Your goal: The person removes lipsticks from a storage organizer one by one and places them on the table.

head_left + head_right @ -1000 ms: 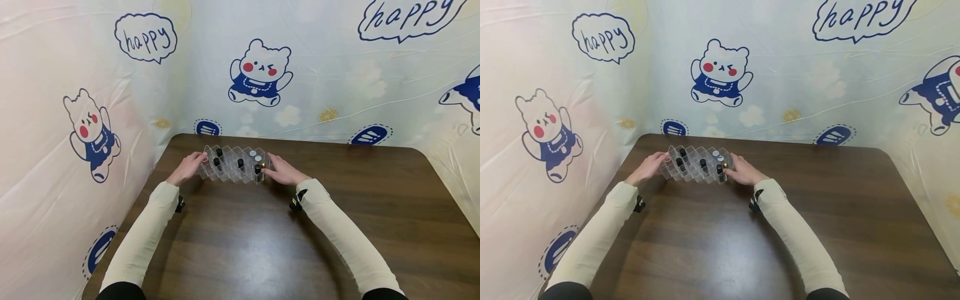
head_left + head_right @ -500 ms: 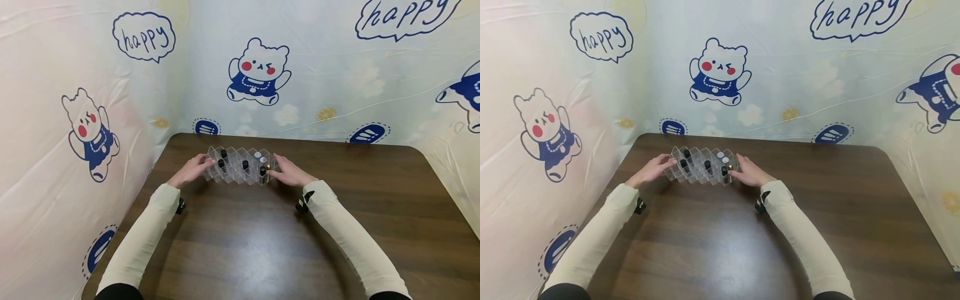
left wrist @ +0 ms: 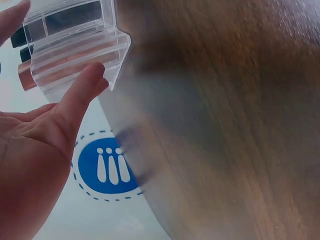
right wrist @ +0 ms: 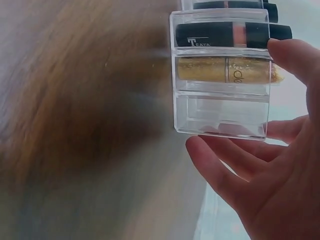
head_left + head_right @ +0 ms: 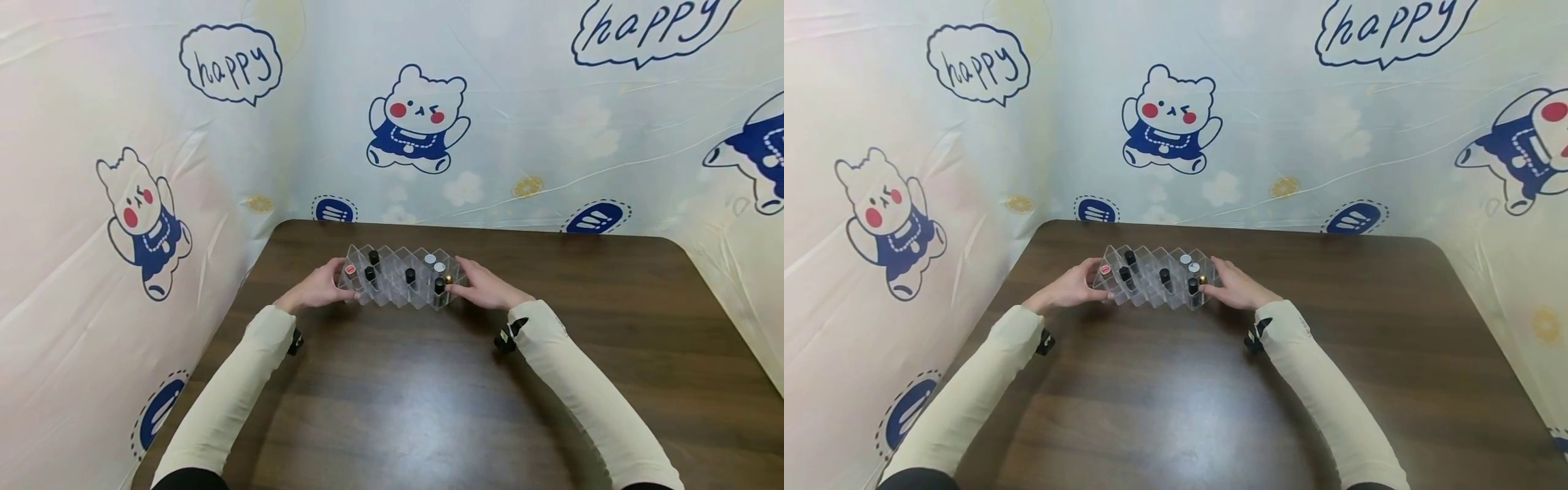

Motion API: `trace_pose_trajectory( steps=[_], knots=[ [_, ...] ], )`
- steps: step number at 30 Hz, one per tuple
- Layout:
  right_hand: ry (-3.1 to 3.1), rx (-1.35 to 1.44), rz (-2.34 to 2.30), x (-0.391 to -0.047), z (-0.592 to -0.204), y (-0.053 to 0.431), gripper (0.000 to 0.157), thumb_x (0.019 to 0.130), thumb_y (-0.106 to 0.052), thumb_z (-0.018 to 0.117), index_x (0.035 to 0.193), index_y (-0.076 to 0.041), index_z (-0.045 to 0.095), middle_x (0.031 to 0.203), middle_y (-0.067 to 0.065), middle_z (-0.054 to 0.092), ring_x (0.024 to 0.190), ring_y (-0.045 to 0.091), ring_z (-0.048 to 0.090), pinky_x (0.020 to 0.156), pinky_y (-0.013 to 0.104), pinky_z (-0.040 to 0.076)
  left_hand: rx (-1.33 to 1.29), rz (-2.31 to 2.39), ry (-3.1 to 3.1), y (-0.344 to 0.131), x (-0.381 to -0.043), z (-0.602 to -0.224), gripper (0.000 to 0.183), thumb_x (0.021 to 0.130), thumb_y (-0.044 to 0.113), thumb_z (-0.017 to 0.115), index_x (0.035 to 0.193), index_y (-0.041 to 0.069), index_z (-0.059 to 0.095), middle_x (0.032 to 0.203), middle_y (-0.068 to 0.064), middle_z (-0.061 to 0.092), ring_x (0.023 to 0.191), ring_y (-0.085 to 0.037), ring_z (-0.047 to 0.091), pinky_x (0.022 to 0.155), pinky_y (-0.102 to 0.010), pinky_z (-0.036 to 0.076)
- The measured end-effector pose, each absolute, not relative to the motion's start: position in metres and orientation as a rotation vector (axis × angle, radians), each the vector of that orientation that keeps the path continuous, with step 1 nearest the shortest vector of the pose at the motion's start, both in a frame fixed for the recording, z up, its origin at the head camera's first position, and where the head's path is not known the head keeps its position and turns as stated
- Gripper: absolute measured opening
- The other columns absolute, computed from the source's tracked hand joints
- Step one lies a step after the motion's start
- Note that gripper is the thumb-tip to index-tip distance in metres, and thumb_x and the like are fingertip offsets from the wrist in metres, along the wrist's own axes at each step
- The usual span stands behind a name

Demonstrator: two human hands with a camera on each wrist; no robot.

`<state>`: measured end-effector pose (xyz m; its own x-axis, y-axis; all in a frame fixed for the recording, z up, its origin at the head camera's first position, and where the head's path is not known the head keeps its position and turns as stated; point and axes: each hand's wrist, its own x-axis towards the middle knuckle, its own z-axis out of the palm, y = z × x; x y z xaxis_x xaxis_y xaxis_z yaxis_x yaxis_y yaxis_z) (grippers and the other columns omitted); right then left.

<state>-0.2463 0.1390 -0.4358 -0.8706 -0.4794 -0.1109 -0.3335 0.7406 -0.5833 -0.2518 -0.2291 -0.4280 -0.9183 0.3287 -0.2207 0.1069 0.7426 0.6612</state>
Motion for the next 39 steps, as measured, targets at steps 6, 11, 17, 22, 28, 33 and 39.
trace_pose_trajectory(
  steps=[6,11,17,22,28,33,39],
  knots=[
    [2.672,-0.65,-0.835,-0.24,-0.434,0.152,0.082,0.085,-0.051,0.051,0.142,-0.003,0.017,0.144,0.019,0.025,0.131,0.032,0.028,0.104,0.049,0.027,0.399,0.928,2.61,-0.221,-0.25,-0.43,0.089,0.07,0.03,0.075,0.138,0.008,0.022,0.131,-0.014,0.043,0.113,-0.027,0.048,0.097,-0.048,0.037],
    [2.682,-0.644,-0.817,-0.233,-0.433,0.162,0.081,0.086,-0.05,0.051,0.142,-0.003,0.018,0.144,0.018,0.024,0.131,0.032,0.028,0.104,0.048,0.027,0.466,0.925,2.624,-0.214,-0.248,-0.432,0.085,0.071,0.026,0.075,0.137,0.007,0.025,0.13,-0.014,0.047,0.114,-0.027,0.05,0.096,-0.045,0.039],
    [2.688,-0.65,-0.832,-0.226,-0.432,0.171,0.079,0.086,-0.048,0.051,0.142,-0.002,0.019,0.144,0.019,0.026,0.129,0.032,0.03,0.103,0.049,0.028,0.52,1.004,2.614,-0.206,-0.243,-0.435,0.077,0.072,0.018,0.074,0.135,0.008,0.031,0.126,-0.012,0.052,0.109,-0.025,0.055,0.091,-0.041,0.044],
    [2.688,-0.651,-0.841,-0.22,-0.432,0.18,0.08,0.086,-0.049,0.051,0.142,-0.003,0.018,0.143,0.019,0.026,0.129,0.032,0.031,0.103,0.05,0.028,0.523,0.988,2.635,-0.199,-0.239,-0.435,0.07,0.075,0.015,0.072,0.133,0.006,0.034,0.124,-0.014,0.054,0.108,-0.026,0.056,0.088,-0.04,0.046],
    [2.695,-0.653,-0.829,-0.211,-0.431,0.19,0.08,0.086,-0.047,0.052,0.142,-0.001,0.018,0.142,0.022,0.027,0.127,0.034,0.034,0.101,0.051,0.029,0.538,0.999,2.604,-0.189,-0.233,-0.435,0.069,0.076,0.015,0.07,0.133,0.004,0.033,0.124,-0.016,0.053,0.108,-0.026,0.056,0.088,-0.039,0.046],
    [2.691,-0.651,-0.835,-0.204,-0.43,0.199,0.08,0.086,-0.045,0.053,0.142,-0.001,0.018,0.141,0.022,0.028,0.125,0.035,0.035,0.101,0.051,0.03,0.567,1.003,2.587,-0.18,-0.228,-0.434,0.069,0.077,0.016,0.07,0.133,0.005,0.033,0.124,-0.015,0.054,0.107,-0.024,0.057,0.087,-0.037,0.047],
    [2.684,-0.616,-0.845,-0.196,-0.428,0.211,0.078,0.085,-0.044,0.055,0.141,-0.001,0.02,0.14,0.022,0.029,0.124,0.036,0.036,0.099,0.053,0.031,0.603,0.984,2.573,-0.17,-0.222,-0.435,0.07,0.077,0.022,0.07,0.133,0.005,0.033,0.125,-0.014,0.054,0.106,-0.021,0.058,0.087,-0.034,0.047]
  ],
)
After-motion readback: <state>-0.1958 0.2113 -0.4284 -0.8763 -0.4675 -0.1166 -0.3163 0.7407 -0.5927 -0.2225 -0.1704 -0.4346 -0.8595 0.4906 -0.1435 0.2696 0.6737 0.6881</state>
